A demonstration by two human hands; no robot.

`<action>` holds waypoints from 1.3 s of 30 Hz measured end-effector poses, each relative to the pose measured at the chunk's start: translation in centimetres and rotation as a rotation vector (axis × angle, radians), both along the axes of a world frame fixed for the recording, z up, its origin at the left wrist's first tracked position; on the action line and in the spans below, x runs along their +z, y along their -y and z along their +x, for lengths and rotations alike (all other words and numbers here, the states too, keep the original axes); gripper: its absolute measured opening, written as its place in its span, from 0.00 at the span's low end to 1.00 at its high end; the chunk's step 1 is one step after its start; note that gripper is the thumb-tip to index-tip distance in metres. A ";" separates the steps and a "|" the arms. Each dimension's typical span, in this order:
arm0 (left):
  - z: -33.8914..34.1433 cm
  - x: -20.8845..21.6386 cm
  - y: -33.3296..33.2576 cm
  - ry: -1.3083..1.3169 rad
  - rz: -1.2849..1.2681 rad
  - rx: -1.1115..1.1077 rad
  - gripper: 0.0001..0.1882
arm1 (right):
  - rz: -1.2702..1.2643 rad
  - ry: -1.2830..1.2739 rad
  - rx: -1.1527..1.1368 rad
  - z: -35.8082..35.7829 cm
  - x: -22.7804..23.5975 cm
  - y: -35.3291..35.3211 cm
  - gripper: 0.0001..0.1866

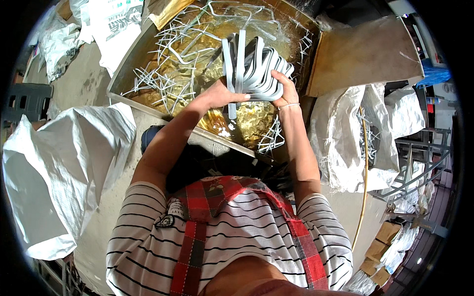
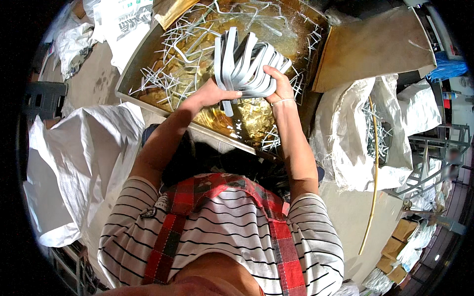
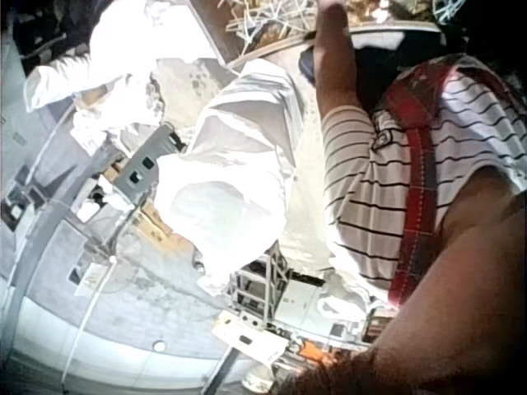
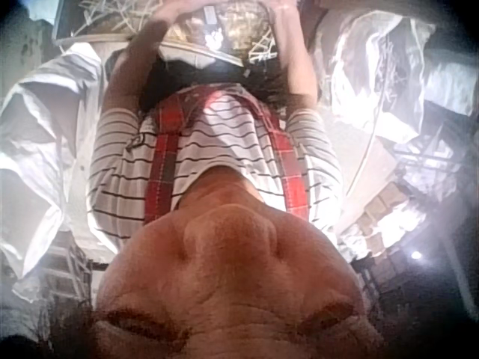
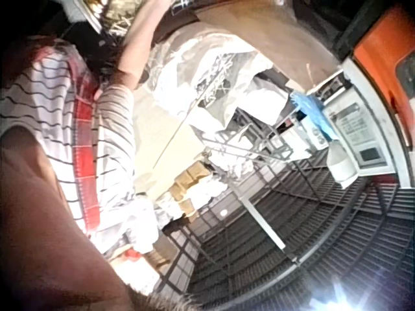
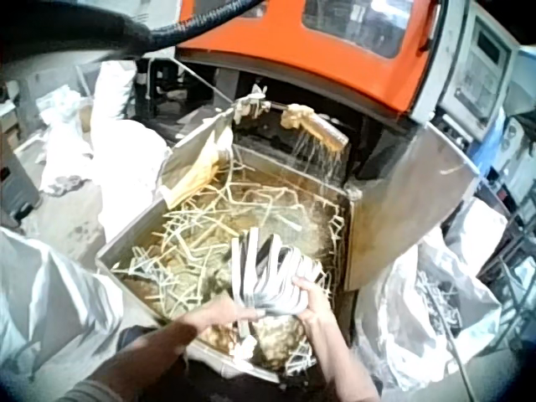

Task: The person repeatedly picks up white plastic hangers from a metal tray, stacks them in their hands, and places the stacks into a large white sack. The process is repeated multiple times throughout the clip.

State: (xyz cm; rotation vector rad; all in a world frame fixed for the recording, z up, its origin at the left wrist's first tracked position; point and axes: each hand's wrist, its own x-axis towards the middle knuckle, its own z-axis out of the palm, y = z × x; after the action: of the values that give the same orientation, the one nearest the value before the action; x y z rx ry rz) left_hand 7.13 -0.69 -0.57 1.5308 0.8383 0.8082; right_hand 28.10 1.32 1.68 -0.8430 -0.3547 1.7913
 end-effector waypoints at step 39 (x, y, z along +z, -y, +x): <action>-5.9 -2.6 -5.6 0.256 -0.555 0.806 0.07 | 0.221 -0.010 -0.076 0.8 -2.3 4.7 0.10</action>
State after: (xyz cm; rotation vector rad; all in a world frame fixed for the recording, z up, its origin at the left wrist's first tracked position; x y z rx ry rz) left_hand 1.21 4.90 -3.18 0.5569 1.3671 1.1830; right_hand 28.86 -3.37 -0.62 -0.6827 -0.4976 1.6502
